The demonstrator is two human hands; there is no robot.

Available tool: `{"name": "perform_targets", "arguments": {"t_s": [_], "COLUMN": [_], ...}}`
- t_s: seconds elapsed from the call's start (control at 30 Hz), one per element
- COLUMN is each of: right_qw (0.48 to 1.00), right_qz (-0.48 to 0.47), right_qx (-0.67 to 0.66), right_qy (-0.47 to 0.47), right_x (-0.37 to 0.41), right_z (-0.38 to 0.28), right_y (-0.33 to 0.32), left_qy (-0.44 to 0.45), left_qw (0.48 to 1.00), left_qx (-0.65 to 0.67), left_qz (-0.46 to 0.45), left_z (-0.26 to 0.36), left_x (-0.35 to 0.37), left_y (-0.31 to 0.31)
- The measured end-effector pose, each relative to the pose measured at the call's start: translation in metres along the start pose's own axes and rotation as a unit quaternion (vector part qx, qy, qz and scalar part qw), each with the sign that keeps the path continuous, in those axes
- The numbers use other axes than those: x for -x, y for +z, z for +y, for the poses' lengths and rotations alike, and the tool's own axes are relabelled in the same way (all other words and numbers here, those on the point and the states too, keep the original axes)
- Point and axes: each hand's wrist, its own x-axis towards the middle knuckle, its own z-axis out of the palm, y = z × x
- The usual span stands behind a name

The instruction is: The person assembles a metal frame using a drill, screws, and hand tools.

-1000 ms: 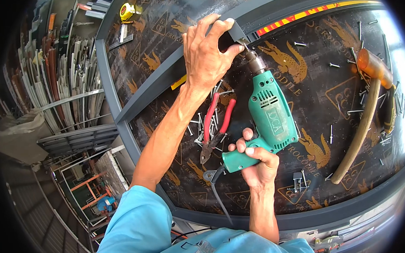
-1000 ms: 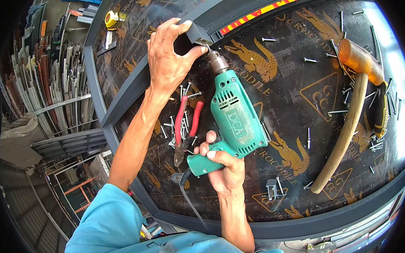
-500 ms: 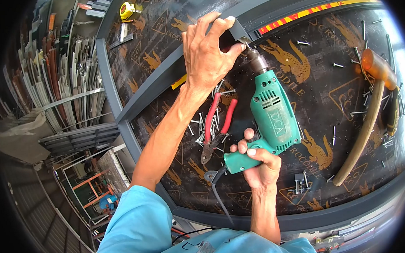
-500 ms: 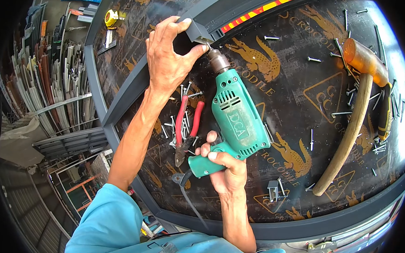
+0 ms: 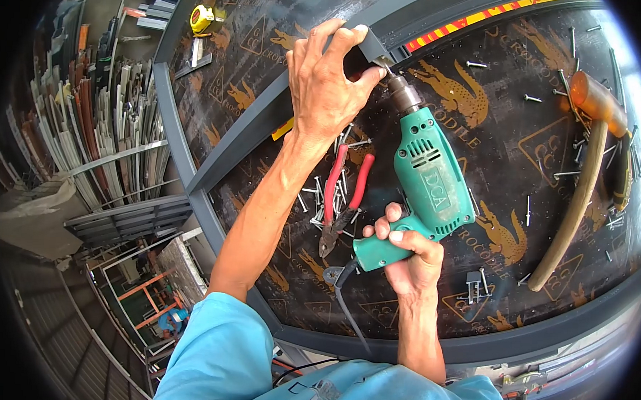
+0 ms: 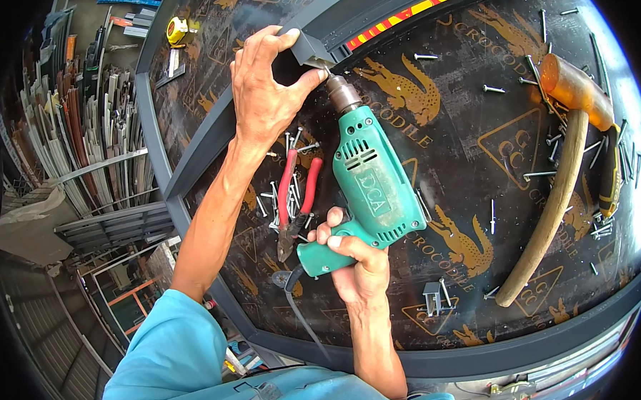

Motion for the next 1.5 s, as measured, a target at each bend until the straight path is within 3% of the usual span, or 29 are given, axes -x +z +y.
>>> {"name": "perform_targets", "arguments": {"t_s": [1.5], "right_qw": [1.000], "right_qz": [0.009], "right_qx": [0.027], "right_qy": [0.006], "right_x": [-0.0008], "right_z": [-0.0014], "right_y": [0.0037], "left_qy": [-0.004], "left_qw": [1.000], "left_qx": [-0.008], "left_qz": [-0.001], "left_z": [-0.0002], "left_x": [0.0008], "left_y": [0.0011]}}
